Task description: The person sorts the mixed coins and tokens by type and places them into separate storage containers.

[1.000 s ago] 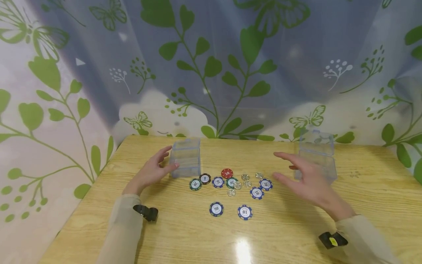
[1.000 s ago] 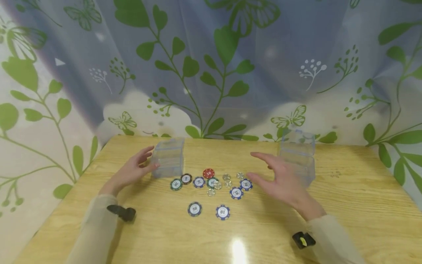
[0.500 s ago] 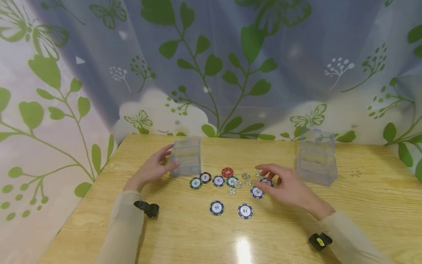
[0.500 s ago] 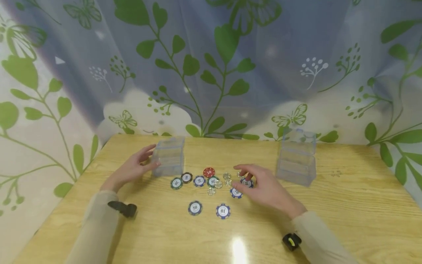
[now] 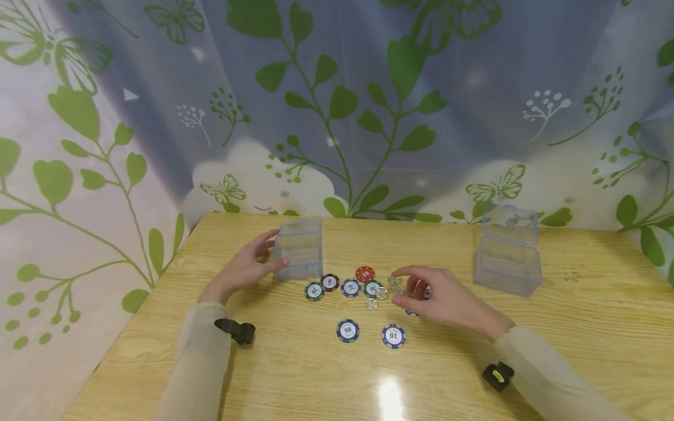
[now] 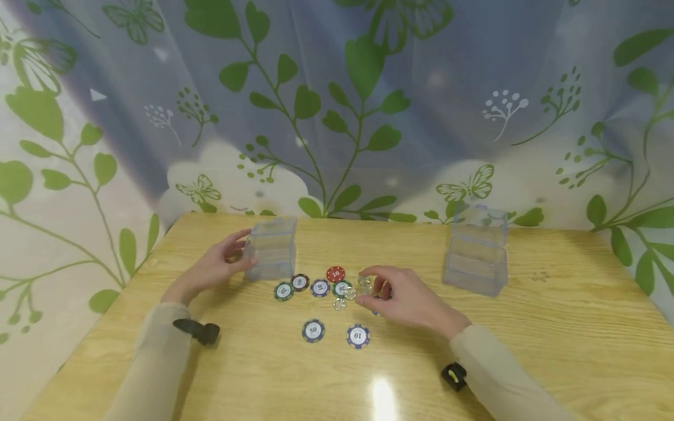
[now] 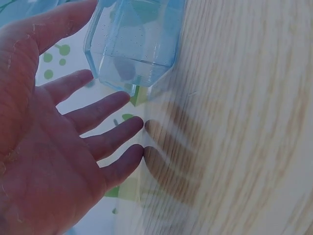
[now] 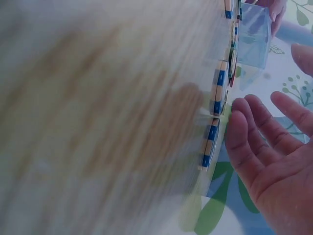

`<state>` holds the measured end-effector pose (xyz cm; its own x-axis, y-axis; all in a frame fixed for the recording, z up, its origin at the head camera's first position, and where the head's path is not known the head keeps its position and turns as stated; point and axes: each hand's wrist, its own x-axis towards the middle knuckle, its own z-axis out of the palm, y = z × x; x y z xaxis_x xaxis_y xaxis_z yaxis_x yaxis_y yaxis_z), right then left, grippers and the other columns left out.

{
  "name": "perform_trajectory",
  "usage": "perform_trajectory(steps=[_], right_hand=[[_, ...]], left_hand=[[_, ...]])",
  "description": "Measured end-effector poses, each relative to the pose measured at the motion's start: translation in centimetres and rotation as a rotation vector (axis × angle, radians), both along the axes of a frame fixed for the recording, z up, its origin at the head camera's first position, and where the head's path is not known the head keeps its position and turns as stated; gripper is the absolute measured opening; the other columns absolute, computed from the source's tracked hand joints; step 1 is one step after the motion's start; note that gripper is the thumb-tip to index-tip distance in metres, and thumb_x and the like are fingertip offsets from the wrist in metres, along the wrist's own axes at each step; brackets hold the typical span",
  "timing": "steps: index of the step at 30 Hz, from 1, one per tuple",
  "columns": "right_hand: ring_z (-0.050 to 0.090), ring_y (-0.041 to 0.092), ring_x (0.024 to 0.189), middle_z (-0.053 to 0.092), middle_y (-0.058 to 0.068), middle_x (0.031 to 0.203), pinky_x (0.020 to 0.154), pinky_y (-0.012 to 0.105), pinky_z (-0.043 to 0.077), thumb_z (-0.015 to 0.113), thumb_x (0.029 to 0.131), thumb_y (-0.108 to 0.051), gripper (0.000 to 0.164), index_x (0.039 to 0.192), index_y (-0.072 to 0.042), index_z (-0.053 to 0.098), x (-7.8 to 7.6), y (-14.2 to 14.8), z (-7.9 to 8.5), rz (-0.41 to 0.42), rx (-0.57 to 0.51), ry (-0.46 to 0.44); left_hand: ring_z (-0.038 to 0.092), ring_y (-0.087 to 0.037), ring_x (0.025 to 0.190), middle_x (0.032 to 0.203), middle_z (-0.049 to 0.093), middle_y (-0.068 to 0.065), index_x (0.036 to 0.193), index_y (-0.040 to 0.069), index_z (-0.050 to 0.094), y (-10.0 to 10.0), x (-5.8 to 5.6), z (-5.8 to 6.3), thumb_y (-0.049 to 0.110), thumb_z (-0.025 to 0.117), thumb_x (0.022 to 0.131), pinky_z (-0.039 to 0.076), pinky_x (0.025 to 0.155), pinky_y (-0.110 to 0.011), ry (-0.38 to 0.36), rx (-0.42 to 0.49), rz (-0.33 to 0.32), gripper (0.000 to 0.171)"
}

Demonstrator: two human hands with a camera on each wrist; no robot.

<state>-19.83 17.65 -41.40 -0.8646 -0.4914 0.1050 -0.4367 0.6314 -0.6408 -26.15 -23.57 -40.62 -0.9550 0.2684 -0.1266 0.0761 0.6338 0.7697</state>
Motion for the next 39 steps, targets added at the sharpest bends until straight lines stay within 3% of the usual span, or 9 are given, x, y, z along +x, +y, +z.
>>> perform_trajectory(steps=[9,18,29,39], right_hand=[[0.061,0.001,0.068,0.066,-0.008,0.084,0.064,0.023,0.051,0.073,0.094,-0.044,0.05,0.132,-0.012,0.066,-0.6,-0.7,0.0,0.057,0.021,-0.011],[0.056,0.004,0.066,0.062,-0.009,0.08,0.063,0.022,0.05,0.077,0.091,-0.039,0.047,0.129,-0.011,0.068,-1.3,-1.4,-0.1,0.086,0.078,-0.004],[0.048,0.0,0.057,0.058,-0.01,0.071,0.058,0.021,0.045,0.079,0.091,-0.03,0.041,0.125,-0.009,0.07,-2.2,-1.9,-0.5,0.141,0.09,0.023],[0.045,-0.001,0.06,0.058,-0.011,0.072,0.062,0.02,0.043,0.08,0.09,-0.029,0.038,0.121,-0.009,0.073,-2.8,-2.3,-0.8,0.156,0.16,0.094]], left_hand=[[0.034,-0.048,0.15,0.167,0.026,-0.022,0.163,0.018,0.026,-0.2,0.1,0.0,0.044,0.072,0.095,0.035,0.118,-0.062,-0.023,0.055,-0.011,0.087],[0.038,-0.044,0.149,0.166,0.028,-0.021,0.164,0.018,0.022,0.2,-0.1,0.0,0.031,0.072,0.096,0.04,0.116,-0.059,-0.077,0.148,-0.017,0.085],[0.036,-0.044,0.15,0.167,0.026,-0.019,0.165,0.023,0.021,0.0,0.0,-0.1,0.036,0.072,0.096,0.039,0.116,-0.061,-0.108,0.148,-0.008,0.087],[0.036,-0.044,0.15,0.167,0.027,-0.02,0.164,0.02,0.021,0.1,-0.1,-0.1,0.028,0.071,0.098,0.039,0.116,-0.061,-0.116,0.163,0.0,0.084]])
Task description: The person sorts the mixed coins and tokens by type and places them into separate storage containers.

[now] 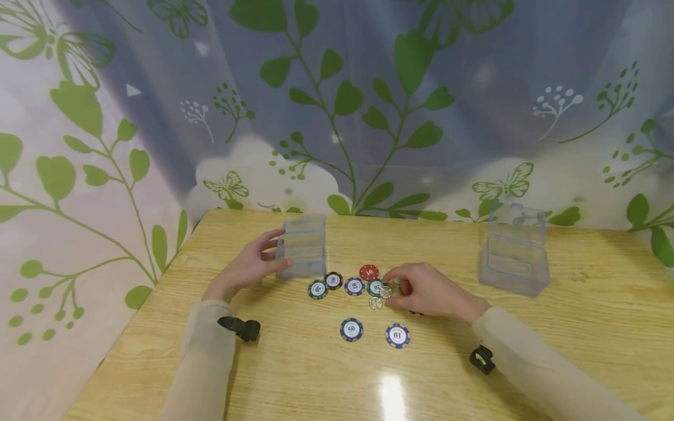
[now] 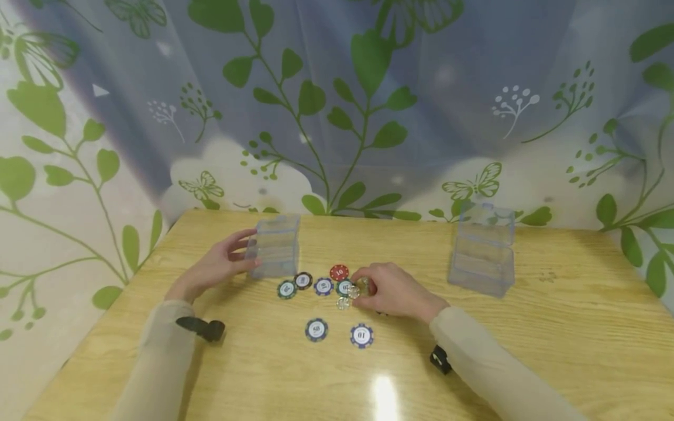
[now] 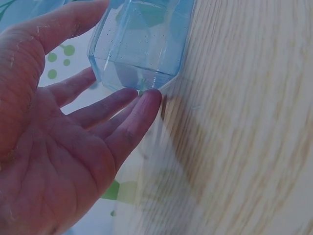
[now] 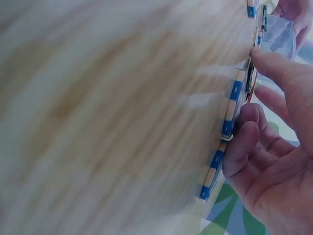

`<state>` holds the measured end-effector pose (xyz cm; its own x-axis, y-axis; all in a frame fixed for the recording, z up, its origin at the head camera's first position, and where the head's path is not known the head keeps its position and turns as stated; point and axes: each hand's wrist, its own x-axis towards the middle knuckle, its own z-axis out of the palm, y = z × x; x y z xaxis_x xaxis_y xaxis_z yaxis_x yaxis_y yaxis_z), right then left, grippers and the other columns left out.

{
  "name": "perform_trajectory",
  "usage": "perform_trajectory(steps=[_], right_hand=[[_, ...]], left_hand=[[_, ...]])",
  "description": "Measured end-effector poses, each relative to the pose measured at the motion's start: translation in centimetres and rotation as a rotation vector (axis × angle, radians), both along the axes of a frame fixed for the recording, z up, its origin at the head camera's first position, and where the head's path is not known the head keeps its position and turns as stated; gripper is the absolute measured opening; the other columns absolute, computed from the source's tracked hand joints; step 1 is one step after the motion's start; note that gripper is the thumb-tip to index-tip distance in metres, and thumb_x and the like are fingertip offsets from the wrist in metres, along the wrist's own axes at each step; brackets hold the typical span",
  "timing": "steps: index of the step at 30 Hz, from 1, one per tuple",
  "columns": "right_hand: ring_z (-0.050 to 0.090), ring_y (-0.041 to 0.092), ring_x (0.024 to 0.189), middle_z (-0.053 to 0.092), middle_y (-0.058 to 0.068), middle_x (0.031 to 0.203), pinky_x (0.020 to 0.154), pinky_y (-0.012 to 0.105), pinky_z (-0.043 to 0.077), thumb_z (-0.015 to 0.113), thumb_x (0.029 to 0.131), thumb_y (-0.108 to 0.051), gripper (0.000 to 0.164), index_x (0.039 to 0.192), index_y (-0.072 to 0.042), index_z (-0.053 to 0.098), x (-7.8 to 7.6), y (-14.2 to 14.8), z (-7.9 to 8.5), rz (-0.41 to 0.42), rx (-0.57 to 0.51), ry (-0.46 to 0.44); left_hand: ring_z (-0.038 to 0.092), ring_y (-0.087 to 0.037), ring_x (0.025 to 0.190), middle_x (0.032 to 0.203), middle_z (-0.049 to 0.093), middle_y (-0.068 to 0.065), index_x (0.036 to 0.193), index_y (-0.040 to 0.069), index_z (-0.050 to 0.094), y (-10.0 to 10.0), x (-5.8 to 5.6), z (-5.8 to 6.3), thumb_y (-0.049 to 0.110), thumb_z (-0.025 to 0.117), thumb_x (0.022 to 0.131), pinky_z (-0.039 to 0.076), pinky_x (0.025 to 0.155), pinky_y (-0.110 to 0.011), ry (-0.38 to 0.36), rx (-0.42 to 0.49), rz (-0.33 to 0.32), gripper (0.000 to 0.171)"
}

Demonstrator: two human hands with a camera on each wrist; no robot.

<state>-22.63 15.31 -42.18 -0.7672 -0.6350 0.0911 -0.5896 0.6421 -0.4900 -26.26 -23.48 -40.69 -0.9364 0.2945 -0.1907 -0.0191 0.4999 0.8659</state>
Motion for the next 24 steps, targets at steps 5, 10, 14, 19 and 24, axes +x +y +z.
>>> perform_trajectory(steps=[5,10,14,19,24], right_hand=[[0.045,-0.001,0.059,0.057,-0.011,0.071,0.061,0.021,0.042,0.08,0.09,-0.029,0.035,0.119,-0.01,0.074,-0.19,-0.11,-0.05,0.0,0.001,0.001],[0.044,0.0,0.059,0.057,-0.011,0.07,0.061,0.021,0.042,0.079,0.091,-0.028,0.031,0.116,-0.011,0.075,-0.31,-0.17,-0.2,-0.006,0.012,0.0],[0.044,0.0,0.06,0.058,-0.01,0.071,0.061,0.02,0.041,0.079,0.091,-0.027,0.027,0.113,-0.012,0.076,-0.33,-0.34,-0.17,-0.014,0.021,0.019],[0.044,0.002,0.061,0.056,-0.009,0.072,0.06,0.02,0.039,0.079,0.09,-0.027,0.023,0.108,-0.013,0.078,-0.32,-0.69,0.11,-0.023,0.043,0.043],[0.044,0.004,0.062,0.056,-0.007,0.073,0.059,0.02,0.039,0.08,0.089,-0.027,0.023,0.107,-0.011,0.077,-0.48,-0.94,0.38,-0.037,0.049,0.005]], left_hand=[[0.039,-0.043,0.149,0.165,0.031,-0.02,0.164,0.018,0.021,0.13,-0.08,0.07,0.027,0.072,0.097,0.04,0.115,-0.059,-0.006,0.014,0.004,0.085],[0.04,-0.042,0.148,0.164,0.034,-0.02,0.164,0.019,0.021,0.04,-0.09,0.05,0.031,0.074,0.095,0.04,0.116,-0.059,-0.013,0.016,0.01,0.088],[0.039,-0.043,0.149,0.164,0.033,-0.021,0.164,0.019,0.021,0.05,-0.07,0.06,0.033,0.074,0.095,0.039,0.116,-0.06,-0.011,0.009,0.006,0.089],[0.037,-0.044,0.15,0.166,0.03,-0.021,0.164,0.019,0.02,0.13,-0.03,0.12,0.032,0.073,0.095,0.038,0.116,-0.062,-0.01,-0.002,0.007,0.088],[0.038,-0.043,0.149,0.165,0.031,-0.02,0.164,0.019,0.02,0.15,-0.06,0.17,0.027,0.072,0.097,0.038,0.116,-0.061,-0.025,0.012,0.015,0.085]])
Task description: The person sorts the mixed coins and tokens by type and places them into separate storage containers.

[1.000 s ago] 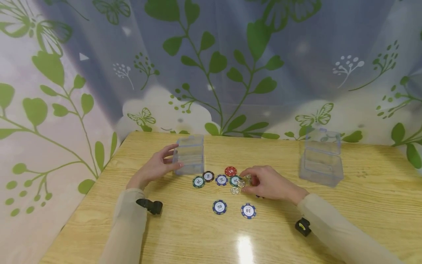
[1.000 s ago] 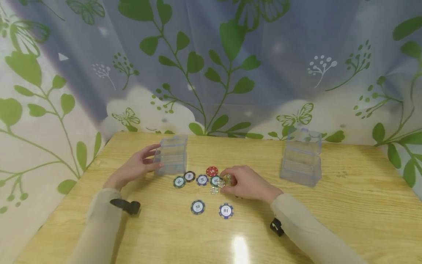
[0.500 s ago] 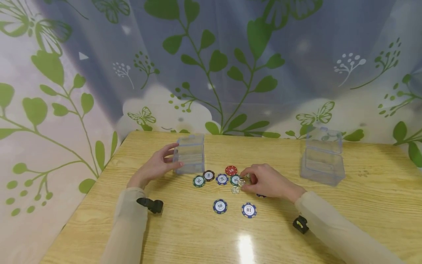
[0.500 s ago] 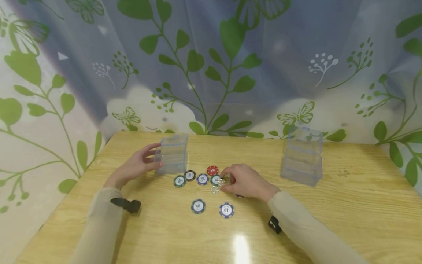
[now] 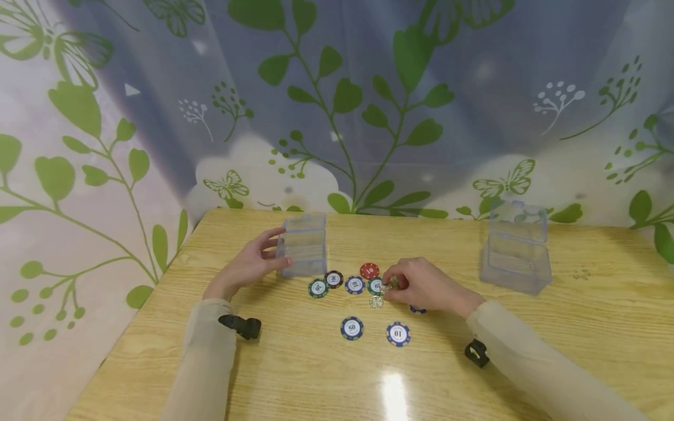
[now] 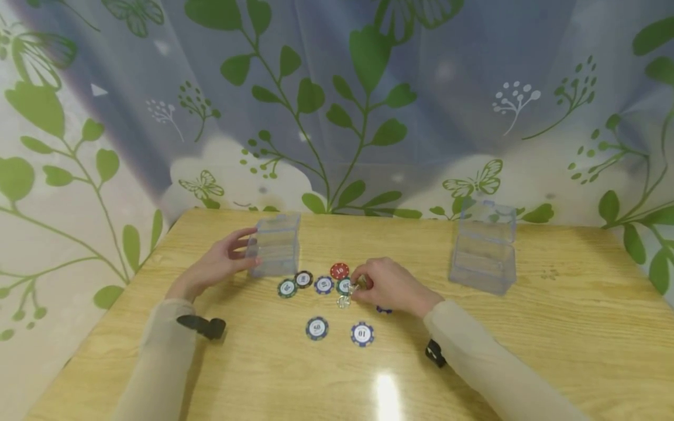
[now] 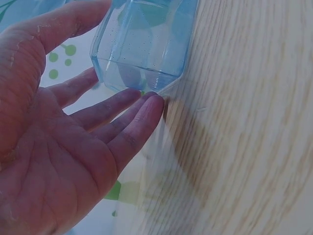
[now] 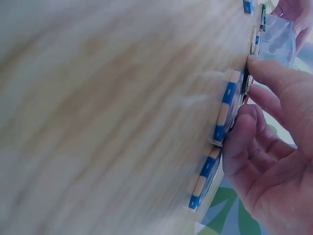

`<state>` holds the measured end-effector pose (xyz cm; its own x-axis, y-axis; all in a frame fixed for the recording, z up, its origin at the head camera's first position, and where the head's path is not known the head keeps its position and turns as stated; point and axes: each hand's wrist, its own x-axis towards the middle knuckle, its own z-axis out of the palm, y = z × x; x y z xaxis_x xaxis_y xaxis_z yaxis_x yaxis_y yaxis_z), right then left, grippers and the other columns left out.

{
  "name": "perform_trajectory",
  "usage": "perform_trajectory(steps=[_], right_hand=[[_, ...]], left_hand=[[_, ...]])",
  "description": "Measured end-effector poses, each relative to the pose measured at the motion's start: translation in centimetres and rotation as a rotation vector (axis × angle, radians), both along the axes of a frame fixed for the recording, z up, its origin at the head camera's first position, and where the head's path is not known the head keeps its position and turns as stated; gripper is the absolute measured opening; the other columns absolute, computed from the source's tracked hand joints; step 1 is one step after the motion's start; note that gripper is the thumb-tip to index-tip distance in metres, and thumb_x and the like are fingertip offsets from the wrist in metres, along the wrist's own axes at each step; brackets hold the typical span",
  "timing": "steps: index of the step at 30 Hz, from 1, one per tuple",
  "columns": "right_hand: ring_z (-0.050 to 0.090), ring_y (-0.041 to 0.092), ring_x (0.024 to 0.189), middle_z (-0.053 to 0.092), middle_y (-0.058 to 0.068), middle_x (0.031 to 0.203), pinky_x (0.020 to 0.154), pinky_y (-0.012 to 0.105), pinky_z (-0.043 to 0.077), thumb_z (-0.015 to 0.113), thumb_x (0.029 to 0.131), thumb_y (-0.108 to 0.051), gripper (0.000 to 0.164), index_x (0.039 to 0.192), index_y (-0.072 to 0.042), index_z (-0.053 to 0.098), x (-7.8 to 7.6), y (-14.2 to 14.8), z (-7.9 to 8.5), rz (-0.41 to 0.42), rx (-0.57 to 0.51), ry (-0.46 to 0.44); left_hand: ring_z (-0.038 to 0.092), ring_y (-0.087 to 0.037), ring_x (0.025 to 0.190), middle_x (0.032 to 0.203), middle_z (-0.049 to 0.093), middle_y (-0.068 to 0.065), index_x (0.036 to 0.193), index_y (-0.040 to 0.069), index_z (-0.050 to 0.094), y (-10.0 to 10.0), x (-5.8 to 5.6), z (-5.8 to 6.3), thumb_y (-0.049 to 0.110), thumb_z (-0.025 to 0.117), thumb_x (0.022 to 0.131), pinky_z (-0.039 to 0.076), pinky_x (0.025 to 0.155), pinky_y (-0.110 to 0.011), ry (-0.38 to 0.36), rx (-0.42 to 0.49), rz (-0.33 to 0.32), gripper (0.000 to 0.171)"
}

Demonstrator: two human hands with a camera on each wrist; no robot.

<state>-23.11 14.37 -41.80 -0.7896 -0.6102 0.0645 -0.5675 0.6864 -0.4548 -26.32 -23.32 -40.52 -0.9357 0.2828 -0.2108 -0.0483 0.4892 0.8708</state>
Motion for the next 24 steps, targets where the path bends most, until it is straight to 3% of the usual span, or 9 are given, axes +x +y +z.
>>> perform_trajectory(steps=[9,24], right_hand=[[0.049,0.006,0.063,0.06,-0.005,0.073,0.061,0.023,0.042,0.083,0.087,-0.026,0.02,0.1,-0.014,0.074,-0.73,0.03,0.05,-0.038,-0.038,-0.134],[0.051,0.008,0.063,0.062,-0.004,0.074,0.062,0.026,0.044,0.085,0.085,-0.023,0.02,0.097,-0.014,0.072,-0.67,-0.33,0.11,-0.095,-0.06,-0.166]], left_hand=[[0.04,-0.042,0.148,0.163,0.035,-0.02,0.164,0.018,0.02,0.02,-0.12,-0.04,0.025,0.071,0.097,0.04,0.116,-0.059,-0.007,0.008,-0.001,0.085],[0.036,-0.043,0.15,0.164,0.032,-0.02,0.165,0.021,0.018,-0.12,0.06,0.09,0.03,0.071,0.098,0.037,0.116,-0.062,-0.018,-0.012,-0.008,0.086]])
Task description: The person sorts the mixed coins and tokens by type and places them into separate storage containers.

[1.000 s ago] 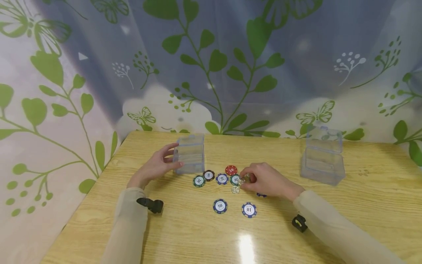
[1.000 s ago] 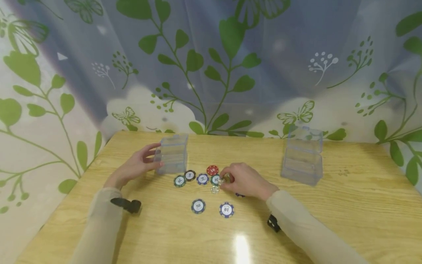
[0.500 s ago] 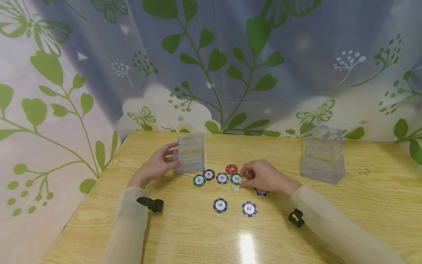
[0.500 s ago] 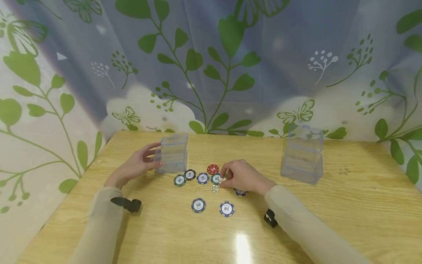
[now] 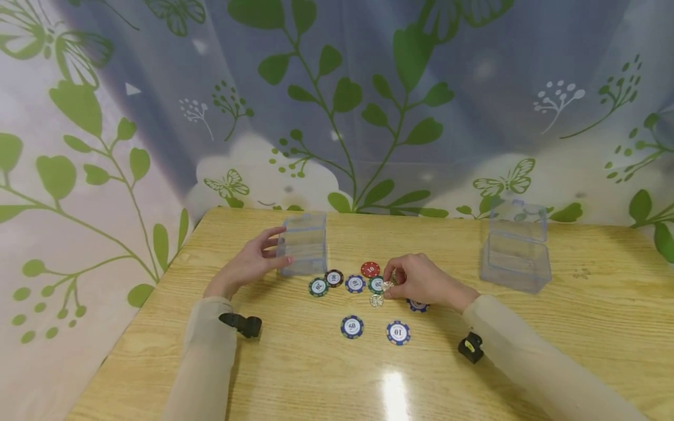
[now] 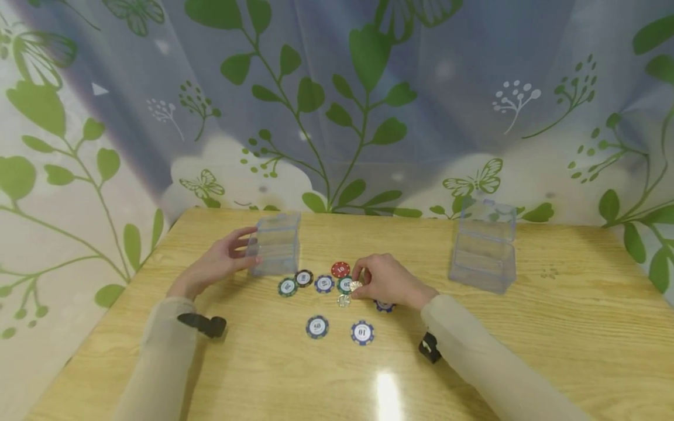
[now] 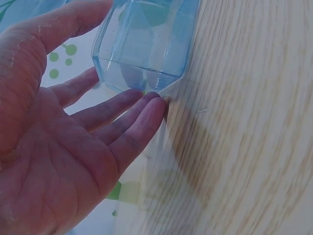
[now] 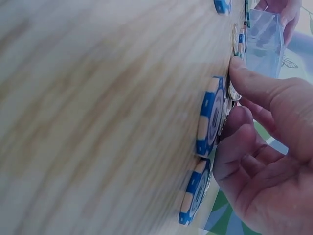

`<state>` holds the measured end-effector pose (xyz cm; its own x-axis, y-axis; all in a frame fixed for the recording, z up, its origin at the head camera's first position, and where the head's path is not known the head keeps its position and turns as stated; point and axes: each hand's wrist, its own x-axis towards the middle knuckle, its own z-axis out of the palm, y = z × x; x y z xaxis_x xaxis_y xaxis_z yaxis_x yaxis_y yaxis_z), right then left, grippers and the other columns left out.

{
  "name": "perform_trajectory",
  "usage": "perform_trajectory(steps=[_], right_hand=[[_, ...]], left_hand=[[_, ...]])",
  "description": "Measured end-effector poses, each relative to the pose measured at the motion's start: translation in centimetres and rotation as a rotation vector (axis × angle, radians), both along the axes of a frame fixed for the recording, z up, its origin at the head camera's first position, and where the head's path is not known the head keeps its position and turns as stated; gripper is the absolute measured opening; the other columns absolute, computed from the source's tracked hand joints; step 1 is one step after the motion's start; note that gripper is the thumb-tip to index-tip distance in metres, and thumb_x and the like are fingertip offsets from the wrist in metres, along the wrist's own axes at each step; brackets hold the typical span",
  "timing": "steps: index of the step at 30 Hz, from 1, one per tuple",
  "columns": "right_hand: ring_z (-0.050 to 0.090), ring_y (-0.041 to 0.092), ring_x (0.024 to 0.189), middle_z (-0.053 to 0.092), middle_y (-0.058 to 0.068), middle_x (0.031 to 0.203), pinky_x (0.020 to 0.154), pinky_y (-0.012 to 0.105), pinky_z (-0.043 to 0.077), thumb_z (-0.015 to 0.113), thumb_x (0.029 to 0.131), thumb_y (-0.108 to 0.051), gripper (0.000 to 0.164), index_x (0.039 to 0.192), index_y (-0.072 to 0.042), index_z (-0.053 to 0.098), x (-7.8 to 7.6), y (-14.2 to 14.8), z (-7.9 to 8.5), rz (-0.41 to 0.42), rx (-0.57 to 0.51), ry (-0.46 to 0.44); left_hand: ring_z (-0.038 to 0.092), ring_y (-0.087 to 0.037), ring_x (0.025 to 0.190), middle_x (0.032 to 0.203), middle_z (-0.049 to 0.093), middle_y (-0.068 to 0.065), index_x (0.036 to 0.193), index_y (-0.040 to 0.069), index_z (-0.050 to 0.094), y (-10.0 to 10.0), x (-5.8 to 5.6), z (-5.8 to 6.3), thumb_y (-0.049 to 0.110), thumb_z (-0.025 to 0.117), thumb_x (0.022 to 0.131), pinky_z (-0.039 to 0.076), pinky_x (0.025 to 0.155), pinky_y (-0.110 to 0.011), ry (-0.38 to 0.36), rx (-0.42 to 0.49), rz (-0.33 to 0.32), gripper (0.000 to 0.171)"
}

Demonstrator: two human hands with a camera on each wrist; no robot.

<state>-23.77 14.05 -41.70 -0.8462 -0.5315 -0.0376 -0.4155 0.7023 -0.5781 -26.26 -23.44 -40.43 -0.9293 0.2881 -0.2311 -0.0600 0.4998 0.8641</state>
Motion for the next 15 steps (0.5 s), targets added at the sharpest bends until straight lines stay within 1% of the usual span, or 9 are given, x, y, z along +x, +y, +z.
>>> perform_trajectory(steps=[5,9,12,15], right_hand=[[0.053,0.008,0.064,0.062,-0.006,0.072,0.062,0.024,0.044,0.085,0.084,-0.019,0.018,0.088,-0.017,0.068,0.24,-0.07,0.19,0.011,-0.024,0.002],[0.057,0.008,0.067,0.064,-0.007,0.073,0.062,0.023,0.047,0.084,0.084,-0.015,0.018,0.083,-0.019,0.067,0.57,-0.04,0.31,0.048,-0.047,0.009],[0.059,0.009,0.067,0.065,-0.007,0.073,0.061,0.023,0.048,0.083,0.085,-0.014,0.017,0.083,-0.02,0.067,0.79,0.16,0.28,0.071,-0.07,-0.004],[0.059,0.009,0.068,0.066,-0.005,0.075,0.061,0.023,0.049,0.082,0.087,-0.014,0.014,0.085,-0.019,0.069,0.93,0.45,0.18,0.073,-0.104,-0.031]], left_hand=[[0.035,-0.043,0.151,0.166,0.03,-0.02,0.165,0.022,0.018,0.03,0.01,0.01,0.03,0.07,0.098,0.036,0.117,-0.062,0.0,-0.002,-0.001,0.086],[0.036,-0.043,0.15,0.165,0.031,-0.02,0.165,0.021,0.018,0.02,-0.05,-0.02,0.029,0.07,0.098,0.036,0.117,-0.062,0.0,-0.001,0.001,0.085],[0.038,-0.043,0.149,0.164,0.033,-0.02,0.165,0.021,0.018,0.02,-0.07,-0.02,0.028,0.071,0.098,0.037,0.117,-0.062,-0.001,0.002,0.005,0.085],[0.039,-0.043,0.148,0.163,0.034,-0.021,0.164,0.02,0.019,0.0,-0.07,-0.02,0.03,0.072,0.097,0.037,0.116,-0.061,-0.001,0.007,0.005,0.087]])
